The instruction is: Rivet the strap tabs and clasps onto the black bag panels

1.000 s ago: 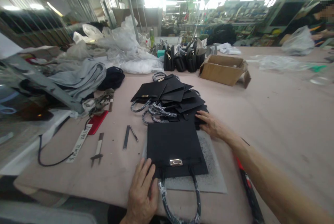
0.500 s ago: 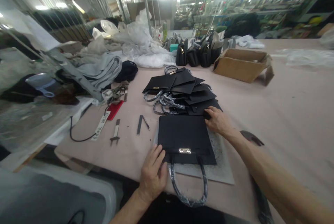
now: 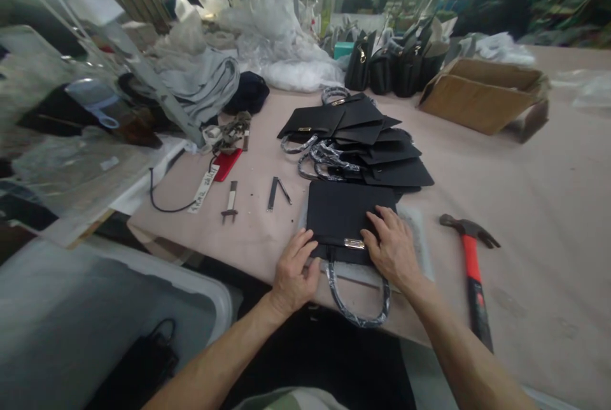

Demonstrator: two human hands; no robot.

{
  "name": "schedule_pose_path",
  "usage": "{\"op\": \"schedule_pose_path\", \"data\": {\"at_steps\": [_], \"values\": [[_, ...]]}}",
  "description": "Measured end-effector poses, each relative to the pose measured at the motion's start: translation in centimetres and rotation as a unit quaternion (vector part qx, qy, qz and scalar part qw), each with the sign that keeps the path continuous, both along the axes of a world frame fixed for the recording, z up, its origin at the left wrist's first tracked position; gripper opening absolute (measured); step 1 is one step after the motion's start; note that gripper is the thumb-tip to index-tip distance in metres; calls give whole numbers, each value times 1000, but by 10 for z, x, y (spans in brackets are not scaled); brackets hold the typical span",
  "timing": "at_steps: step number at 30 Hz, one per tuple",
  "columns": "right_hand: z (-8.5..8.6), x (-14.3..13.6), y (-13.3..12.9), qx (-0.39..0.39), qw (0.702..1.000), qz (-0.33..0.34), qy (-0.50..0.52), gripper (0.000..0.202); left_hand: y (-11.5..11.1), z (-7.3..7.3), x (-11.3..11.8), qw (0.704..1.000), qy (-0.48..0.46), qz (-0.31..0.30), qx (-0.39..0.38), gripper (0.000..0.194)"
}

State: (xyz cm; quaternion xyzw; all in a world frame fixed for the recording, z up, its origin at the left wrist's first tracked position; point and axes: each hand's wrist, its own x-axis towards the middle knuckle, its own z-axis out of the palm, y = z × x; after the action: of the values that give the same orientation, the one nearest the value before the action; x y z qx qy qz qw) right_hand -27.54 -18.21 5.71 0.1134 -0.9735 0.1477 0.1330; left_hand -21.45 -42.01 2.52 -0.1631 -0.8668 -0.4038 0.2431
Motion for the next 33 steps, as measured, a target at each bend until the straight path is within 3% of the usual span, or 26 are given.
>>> {"op": "schedule_pose_path", "data": {"at_steps": [4, 8, 13, 17, 19, 22, 24, 27, 30, 33], "values": [[-3, -3, 7, -24, 999, 22, 7, 46, -4, 9, 3, 1000, -12, -11, 21, 29], [-11, -8, 19, -47, 997, 54, 13, 51, -11, 15, 6, 1000, -10, -28, -9, 31], [-26, -10, 30, -68, 992, 101, 36, 47, -17, 7, 7, 999, 24, -39, 6, 33], [-29, -8, 31, -63, 991, 110, 44, 50, -15, 4, 4, 998, 31, -37, 46, 27], [-28, -8, 30, -63, 992, 107, 38, 52, -22, 9, -6, 998, 22, -11, 65, 21], [-26, -7, 28, -65, 992, 105, 37, 52, -57, 28, -36, 994, -10, 101, 35, 17], [-24, -5, 26, -60, 992, 100, 41, 53, -94, 46, -63, 977, -77, 198, -35, 15], [-19, -2, 21, -51, 994, 89, 48, 52, -147, 68, -106, 907, -238, 302, -170, 26], [-16, 1, 16, -52, 994, 81, 56, 49, -174, 80, -137, 844, -410, 241, -249, 33], [-13, 4, 13, -58, 994, 75, 57, 45, -176, 81, -150, 803, -477, 212, -287, 21]]}}
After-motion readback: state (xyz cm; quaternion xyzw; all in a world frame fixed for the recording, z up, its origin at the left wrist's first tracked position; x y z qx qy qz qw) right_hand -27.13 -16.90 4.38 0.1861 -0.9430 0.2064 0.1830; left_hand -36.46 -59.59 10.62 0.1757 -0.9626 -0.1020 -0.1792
